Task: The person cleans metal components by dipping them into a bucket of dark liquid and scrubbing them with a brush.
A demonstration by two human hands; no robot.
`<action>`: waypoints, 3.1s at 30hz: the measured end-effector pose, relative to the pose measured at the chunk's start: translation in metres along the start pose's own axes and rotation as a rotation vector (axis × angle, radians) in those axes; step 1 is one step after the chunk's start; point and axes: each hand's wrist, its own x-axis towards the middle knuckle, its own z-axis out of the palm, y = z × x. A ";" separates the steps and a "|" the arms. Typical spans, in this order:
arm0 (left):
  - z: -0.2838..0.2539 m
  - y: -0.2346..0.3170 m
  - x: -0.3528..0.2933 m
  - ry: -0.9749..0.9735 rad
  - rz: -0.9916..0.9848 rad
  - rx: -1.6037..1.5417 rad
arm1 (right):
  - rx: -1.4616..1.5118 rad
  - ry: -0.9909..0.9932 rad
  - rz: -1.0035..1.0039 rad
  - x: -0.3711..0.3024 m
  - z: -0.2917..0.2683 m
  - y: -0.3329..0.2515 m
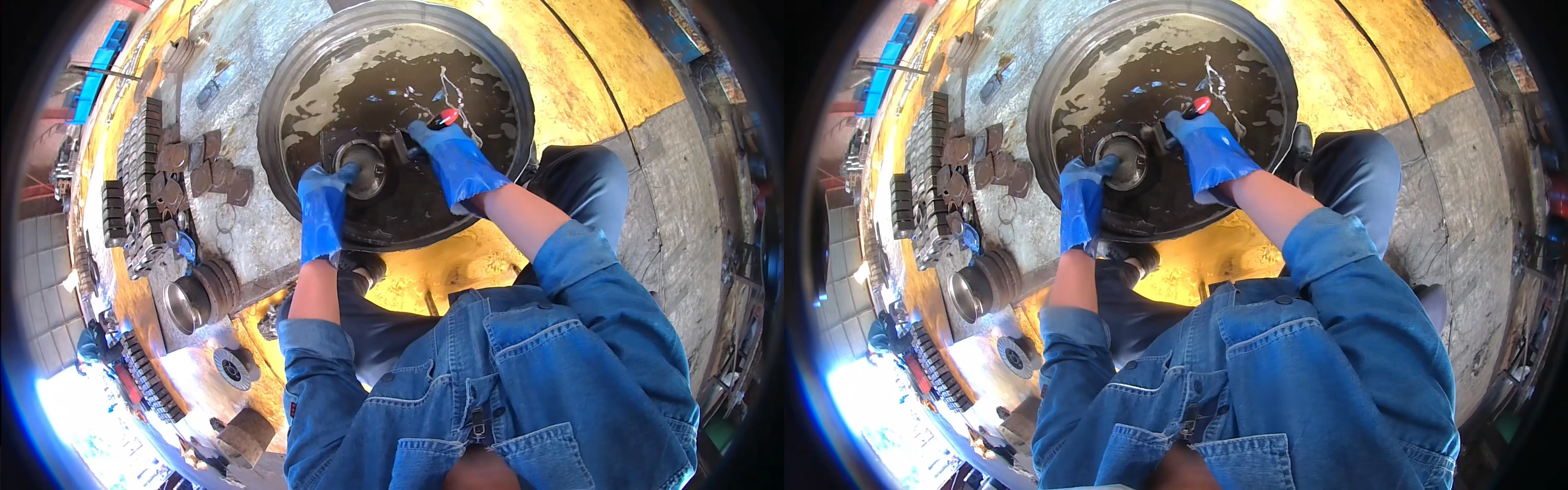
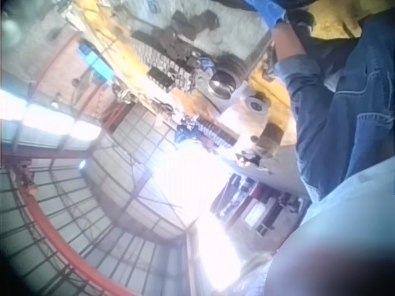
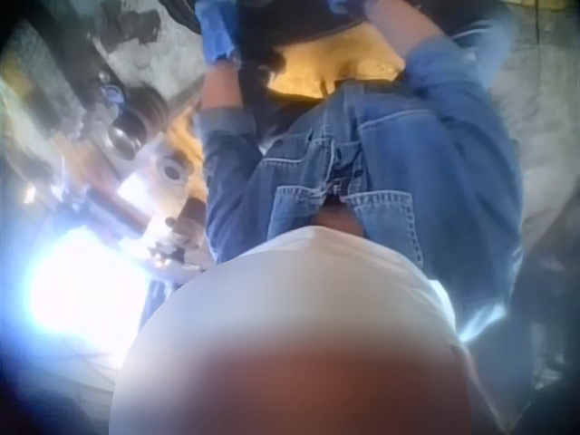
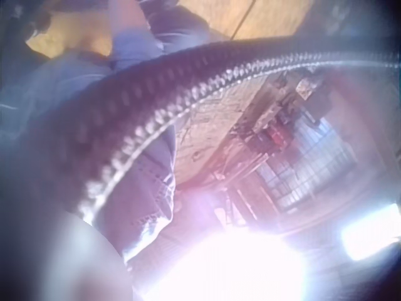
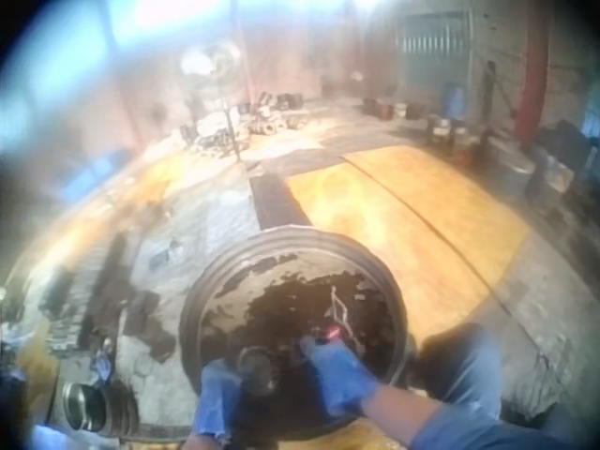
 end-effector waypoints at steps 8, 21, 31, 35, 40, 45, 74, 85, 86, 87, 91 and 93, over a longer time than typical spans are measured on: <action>-0.008 -0.012 0.011 0.048 0.001 0.049 | 0.219 -0.207 -0.114 -0.001 0.036 -0.047; 0.008 -0.014 0.023 0.109 -0.094 0.371 | -0.088 -0.045 0.033 -0.014 -0.001 -0.006; 0.020 -0.052 0.031 -0.005 -0.036 0.397 | 0.481 -0.144 0.118 0.016 0.057 0.007; 0.004 -0.031 0.021 -0.268 -0.166 0.043 | 0.165 -0.163 -0.173 0.039 0.046 0.048; -0.002 -0.002 0.001 -0.282 -0.353 -0.320 | 0.095 -0.216 0.016 0.006 0.044 0.023; -0.005 -0.039 0.012 -0.206 -0.242 -0.281 | 0.254 -0.338 0.092 -0.048 0.047 -0.013; 0.006 -0.021 0.022 -0.282 -0.220 -0.308 | -0.296 -0.364 -0.019 -0.035 0.019 0.009; 0.051 -0.016 0.055 -0.075 -0.165 0.552 | 0.078 -0.326 -0.018 -0.007 -0.013 0.031; 0.055 -0.016 0.056 -0.073 -0.152 0.460 | 0.210 -0.346 0.032 -0.001 -0.005 0.038; 0.053 -0.020 0.053 -0.060 -0.151 0.367 | 0.462 -0.245 0.206 -0.022 0.010 0.020; 0.042 -0.030 0.039 -0.039 -0.132 0.235 | 0.385 -0.420 0.263 -0.024 0.009 0.032; 0.023 -0.038 0.030 -0.018 -0.053 0.276 | -0.084 -0.541 0.097 -0.043 -0.006 -0.013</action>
